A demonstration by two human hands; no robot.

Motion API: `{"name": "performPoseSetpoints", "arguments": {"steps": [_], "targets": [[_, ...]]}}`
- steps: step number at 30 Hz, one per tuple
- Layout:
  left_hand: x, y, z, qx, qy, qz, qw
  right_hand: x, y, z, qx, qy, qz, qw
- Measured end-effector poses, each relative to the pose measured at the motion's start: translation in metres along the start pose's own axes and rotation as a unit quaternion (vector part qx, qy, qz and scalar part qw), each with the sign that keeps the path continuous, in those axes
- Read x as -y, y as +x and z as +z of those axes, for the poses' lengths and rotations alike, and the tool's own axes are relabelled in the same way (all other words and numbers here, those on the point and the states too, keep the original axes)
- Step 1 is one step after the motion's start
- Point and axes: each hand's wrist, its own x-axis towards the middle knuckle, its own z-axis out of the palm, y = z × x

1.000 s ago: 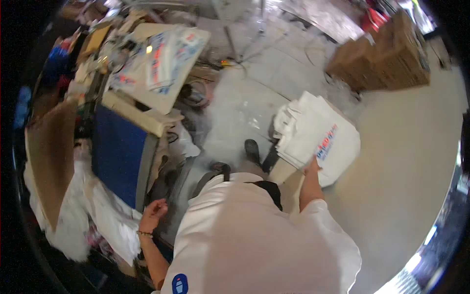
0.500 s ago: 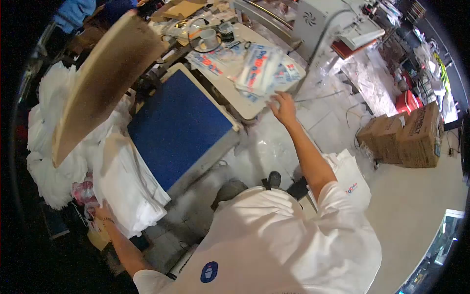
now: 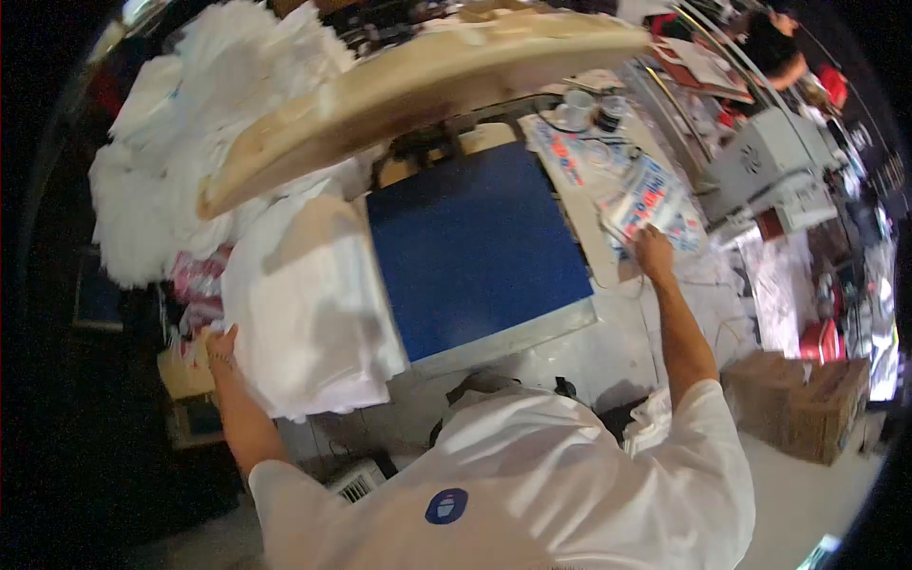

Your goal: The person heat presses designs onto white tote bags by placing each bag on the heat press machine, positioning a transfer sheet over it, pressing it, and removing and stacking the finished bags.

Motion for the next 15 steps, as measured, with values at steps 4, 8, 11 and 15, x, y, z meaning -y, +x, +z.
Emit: {"name": "performPoseSetpoints", "arguments": {"steps": [4,8,11,15], "targets": [[0.027,0.03,0.002,-0.001,0.327,0.006,0.945,-0.021,0.004,0.018,-0.108,0.024,-0.129,0.985],[-0.019,-0.012,-0.014,-0.163,0.143,-0.012,0.976,-0.017,0.013,0.022,-0.034,0.002,-0.061,0.998],[-0.031,-0.019,-0.042,-0.196,0.113,0.036,0.973,-0.018,0.011,0.02,-0.042,0.035,-0.065,0.996],[-0.161,-0.141,-0.089,-0.313,-0.06,0.15,0.936,-0.02,0.004,0.005,-0.019,0.21,-0.004,0.978]]}}
